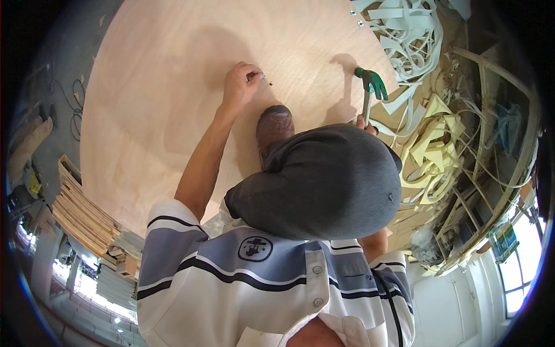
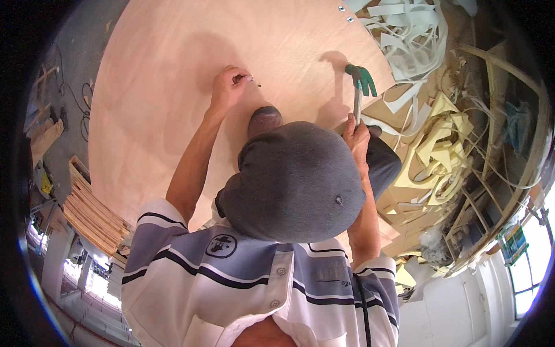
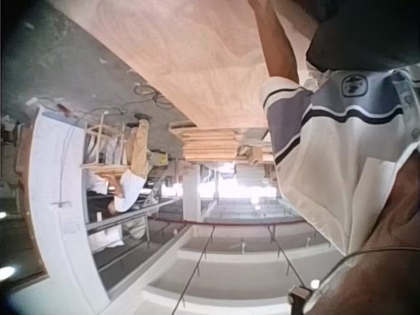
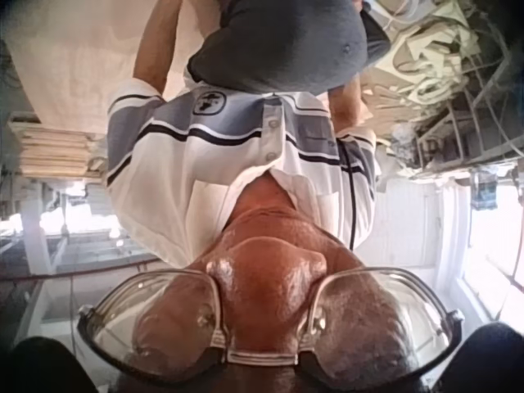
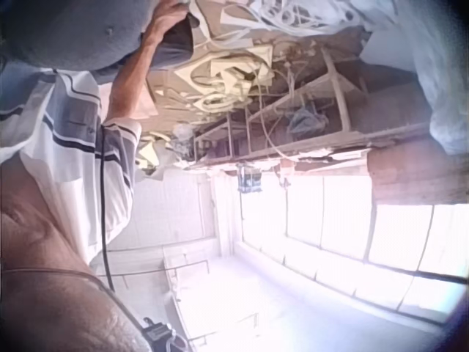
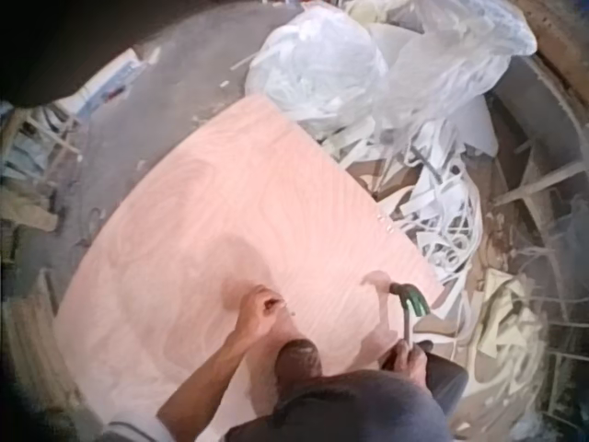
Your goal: Hammering small nails into a curved piece of plywood for furniture manufacturing.
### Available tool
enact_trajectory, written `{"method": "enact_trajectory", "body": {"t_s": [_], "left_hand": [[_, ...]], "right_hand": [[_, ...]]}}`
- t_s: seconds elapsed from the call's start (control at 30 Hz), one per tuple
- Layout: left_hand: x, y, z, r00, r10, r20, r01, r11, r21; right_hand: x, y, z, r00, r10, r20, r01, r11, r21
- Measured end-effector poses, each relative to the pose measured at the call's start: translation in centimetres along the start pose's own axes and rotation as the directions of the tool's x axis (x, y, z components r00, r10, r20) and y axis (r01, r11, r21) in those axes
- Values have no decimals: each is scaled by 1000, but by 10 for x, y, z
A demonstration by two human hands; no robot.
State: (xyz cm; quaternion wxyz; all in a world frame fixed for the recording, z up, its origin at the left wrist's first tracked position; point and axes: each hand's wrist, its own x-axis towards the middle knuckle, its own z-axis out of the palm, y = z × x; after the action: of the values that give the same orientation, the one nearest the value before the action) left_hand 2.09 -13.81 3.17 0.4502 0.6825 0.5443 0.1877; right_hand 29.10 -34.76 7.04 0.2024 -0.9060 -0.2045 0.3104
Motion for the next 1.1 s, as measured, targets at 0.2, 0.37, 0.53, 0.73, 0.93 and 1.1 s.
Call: {"method": "enact_trajectory", "body": {"t_s": [0.2,0.37,0.53,0.73,0.93,1.1], "left_hand": [[23,-12,-12,963,168,210,-190,978,89],[50,-5,-27,855,158,494,-252,959,130],[63,-1,-29,813,77,576,-204,966,158],[45,-2,-22,907,11,422,-117,967,225],[-28,33,-64,993,-59,-104,47,992,-117],[-145,179,-135,809,-521,-273,277,747,-604]], "right_hand": [[2,0,-2,1000,-13,22,13,1000,-9],[2,-6,-6,1000,4,25,-3,1000,-15],[-13,-48,-28,990,-24,136,33,998,-61],[-18,-64,-56,984,-64,164,63,998,12],[12,-28,-56,935,-292,200,307,950,-49],[44,3,-83,759,-627,175,647,695,-314]]}}
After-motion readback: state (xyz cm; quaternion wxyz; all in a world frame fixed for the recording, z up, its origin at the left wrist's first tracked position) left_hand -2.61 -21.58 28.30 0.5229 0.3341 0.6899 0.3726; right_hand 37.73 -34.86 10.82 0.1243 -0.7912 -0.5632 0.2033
